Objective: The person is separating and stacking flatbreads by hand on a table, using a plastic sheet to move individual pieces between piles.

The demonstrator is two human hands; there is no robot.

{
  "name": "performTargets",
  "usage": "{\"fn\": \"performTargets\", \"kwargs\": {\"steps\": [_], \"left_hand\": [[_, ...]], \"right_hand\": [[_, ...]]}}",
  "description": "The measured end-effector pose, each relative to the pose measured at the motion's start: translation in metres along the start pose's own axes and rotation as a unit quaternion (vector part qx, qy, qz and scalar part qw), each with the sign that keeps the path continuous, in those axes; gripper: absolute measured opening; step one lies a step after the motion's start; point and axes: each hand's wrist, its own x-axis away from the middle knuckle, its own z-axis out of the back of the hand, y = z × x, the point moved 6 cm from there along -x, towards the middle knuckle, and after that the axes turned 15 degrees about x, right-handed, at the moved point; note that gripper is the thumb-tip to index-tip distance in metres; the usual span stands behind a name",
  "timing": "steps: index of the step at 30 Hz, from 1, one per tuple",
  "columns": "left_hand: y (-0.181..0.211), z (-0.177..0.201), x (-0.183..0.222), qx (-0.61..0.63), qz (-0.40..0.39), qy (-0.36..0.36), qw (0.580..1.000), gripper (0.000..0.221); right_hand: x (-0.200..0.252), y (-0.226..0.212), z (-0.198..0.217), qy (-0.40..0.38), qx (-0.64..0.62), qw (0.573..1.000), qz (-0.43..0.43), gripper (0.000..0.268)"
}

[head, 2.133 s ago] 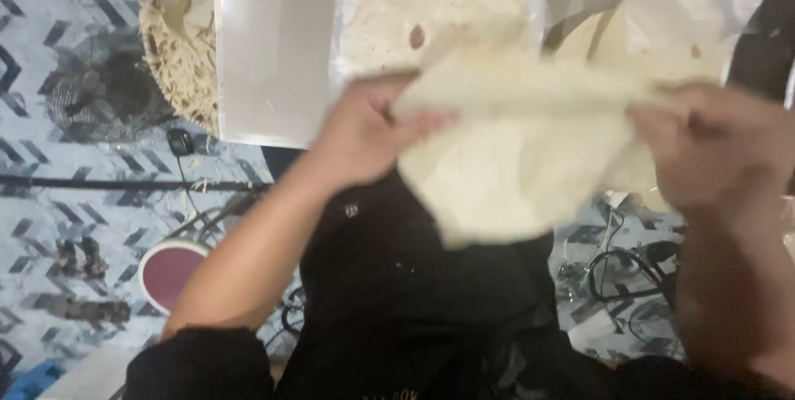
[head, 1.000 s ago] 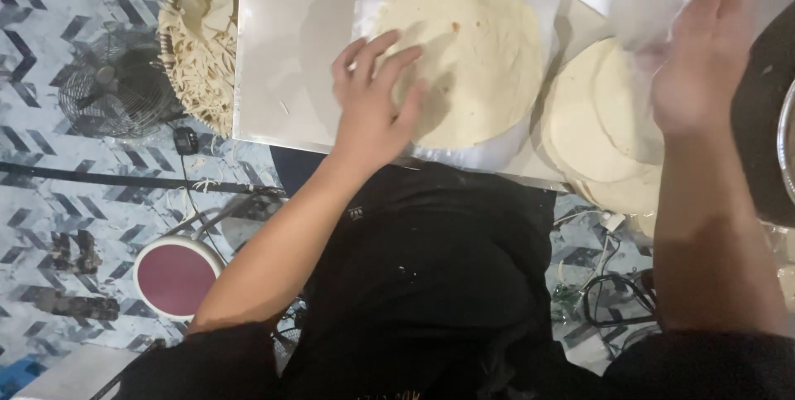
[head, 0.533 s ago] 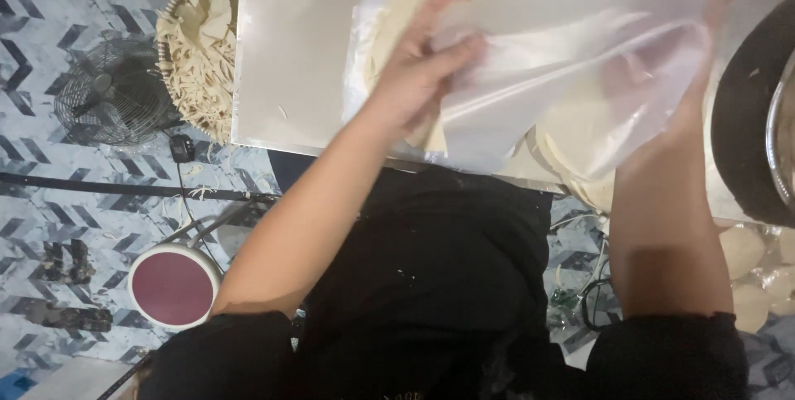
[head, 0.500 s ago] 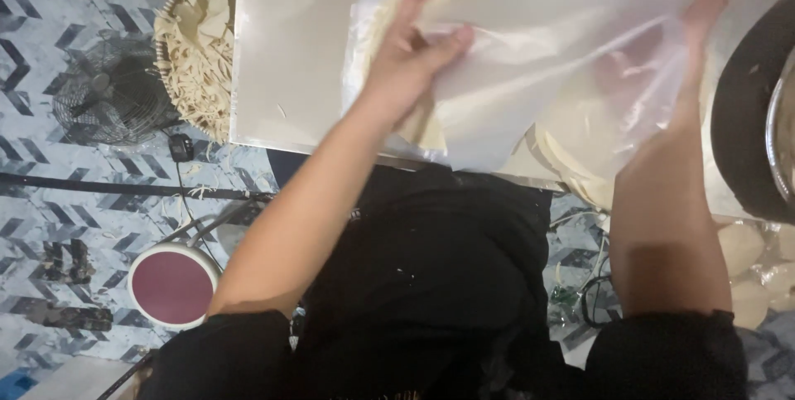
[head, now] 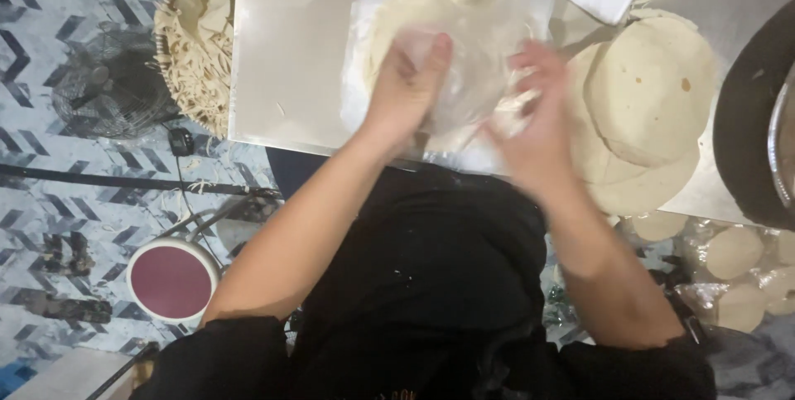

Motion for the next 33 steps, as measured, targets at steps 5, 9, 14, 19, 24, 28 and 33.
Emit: {"fn": "performTargets", "kwargs": {"steps": [5,9,14,19,24,28,33], "left_hand": [[0.056,-0.032,0.032,0.097,0.005,-0.155,0.983,0.087],[0.099,-0.016,0.044,0.116,0.023,-0.228,0.966,0.064],[0.111,0.002,0.044,0.227,0.056,-0.211,0.949,0.044],[0.12,-0.001,0.036,0.285,0.01,-0.228,0.931,0.033],[0.135,-0.032,0.026,0.36,-0.049,-0.234,0.901,0.029],[0.135,-0.051,0.018,0.413,-0.11,-0.283,0.859,0.018],[0.141,-0.067,0.016,0.427,-0.098,-0.289,0.851,0.021]], "right_hand": [[-0.011,0.067,-0.037,-0.123,-0.093,0.987,-0.043,0.016],[-0.08,0.166,0.017,0.05,-0.401,0.88,-0.249,0.035],[-0.101,0.362,0.048,0.159,-0.611,0.731,-0.259,0.038],[-0.067,0.211,0.066,0.261,-0.426,0.777,-0.382,0.067],[0.007,0.157,-0.008,0.29,-0.027,0.932,-0.215,0.072],[0.038,0.053,-0.079,0.022,-0.538,0.821,-0.19,0.069],[-0.012,-0.042,-0.055,-0.19,-0.772,0.55,-0.255,0.112]]}}
